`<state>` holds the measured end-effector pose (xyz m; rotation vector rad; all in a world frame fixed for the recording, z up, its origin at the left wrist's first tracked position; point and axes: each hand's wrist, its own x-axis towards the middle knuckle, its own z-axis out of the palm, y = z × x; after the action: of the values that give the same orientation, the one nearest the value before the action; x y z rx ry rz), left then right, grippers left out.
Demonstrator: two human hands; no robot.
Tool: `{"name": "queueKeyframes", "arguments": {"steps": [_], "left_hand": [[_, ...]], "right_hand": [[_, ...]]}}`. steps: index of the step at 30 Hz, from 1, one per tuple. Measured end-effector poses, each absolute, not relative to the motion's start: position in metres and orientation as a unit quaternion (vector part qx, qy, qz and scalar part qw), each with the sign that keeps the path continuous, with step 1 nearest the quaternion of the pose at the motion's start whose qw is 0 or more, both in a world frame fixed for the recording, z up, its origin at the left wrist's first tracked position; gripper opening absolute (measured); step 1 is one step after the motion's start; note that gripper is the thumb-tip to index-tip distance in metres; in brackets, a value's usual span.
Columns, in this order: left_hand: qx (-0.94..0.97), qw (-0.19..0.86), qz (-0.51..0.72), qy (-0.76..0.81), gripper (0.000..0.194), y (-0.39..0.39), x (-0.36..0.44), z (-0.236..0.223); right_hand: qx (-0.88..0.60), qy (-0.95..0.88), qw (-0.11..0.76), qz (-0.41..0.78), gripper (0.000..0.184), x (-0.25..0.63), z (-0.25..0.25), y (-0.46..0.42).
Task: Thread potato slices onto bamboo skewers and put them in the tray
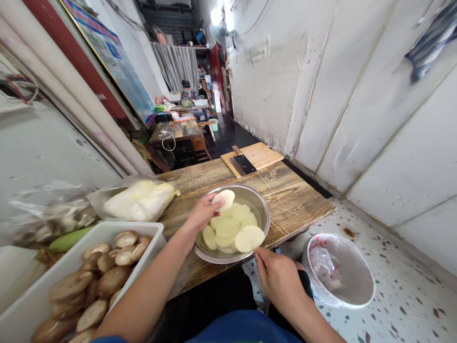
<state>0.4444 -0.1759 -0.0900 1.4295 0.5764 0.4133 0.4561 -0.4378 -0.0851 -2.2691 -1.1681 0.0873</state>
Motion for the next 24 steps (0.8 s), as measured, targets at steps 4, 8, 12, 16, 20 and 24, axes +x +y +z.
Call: {"name": "queueKeyframes", "arguments": {"steps": [4, 8, 12, 16, 20, 24], "left_hand": [[0.620, 0.716, 0.194, 0.254, 0.034, -0.1752, 0.4441, -0.0890], [0.630, 0.698, 0.218, 0.261, 0.031, -0.1741, 0.4458, -0.0914], [0.636, 0.693, 0.223, 0.257, 0.032, -0.1720, 0.4472, -0.0958], [0.663, 0.670, 0.230, 0.241, 0.033, -0.1715, 0.4462, -0.0974], [0.704, 0.623, 0.250, 0.232, 0.029, -0.1732, 0.4446, -0.0972], [0.752, 0.561, 0.271, 0.215, 0.027, -0.1758, 0.4430, -0.0957]], "right_hand": [[-0.850, -0.445, 0.282, 0.018, 0.035, 0.4559, -0.0816, -0.4374], [-0.848, -0.450, 0.280, 0.001, 0.035, 0.4559, -0.0813, -0.4374], [-0.847, -0.454, 0.276, 0.001, 0.034, 0.4561, -0.0819, -0.4379], [-0.849, -0.453, 0.271, 0.017, 0.035, 0.4559, -0.0790, -0.4376], [-0.850, -0.453, 0.269, 0.018, 0.035, 0.4552, -0.0761, -0.4361], [-0.851, -0.452, 0.267, 0.022, 0.035, 0.4539, -0.0750, -0.4342]]}}
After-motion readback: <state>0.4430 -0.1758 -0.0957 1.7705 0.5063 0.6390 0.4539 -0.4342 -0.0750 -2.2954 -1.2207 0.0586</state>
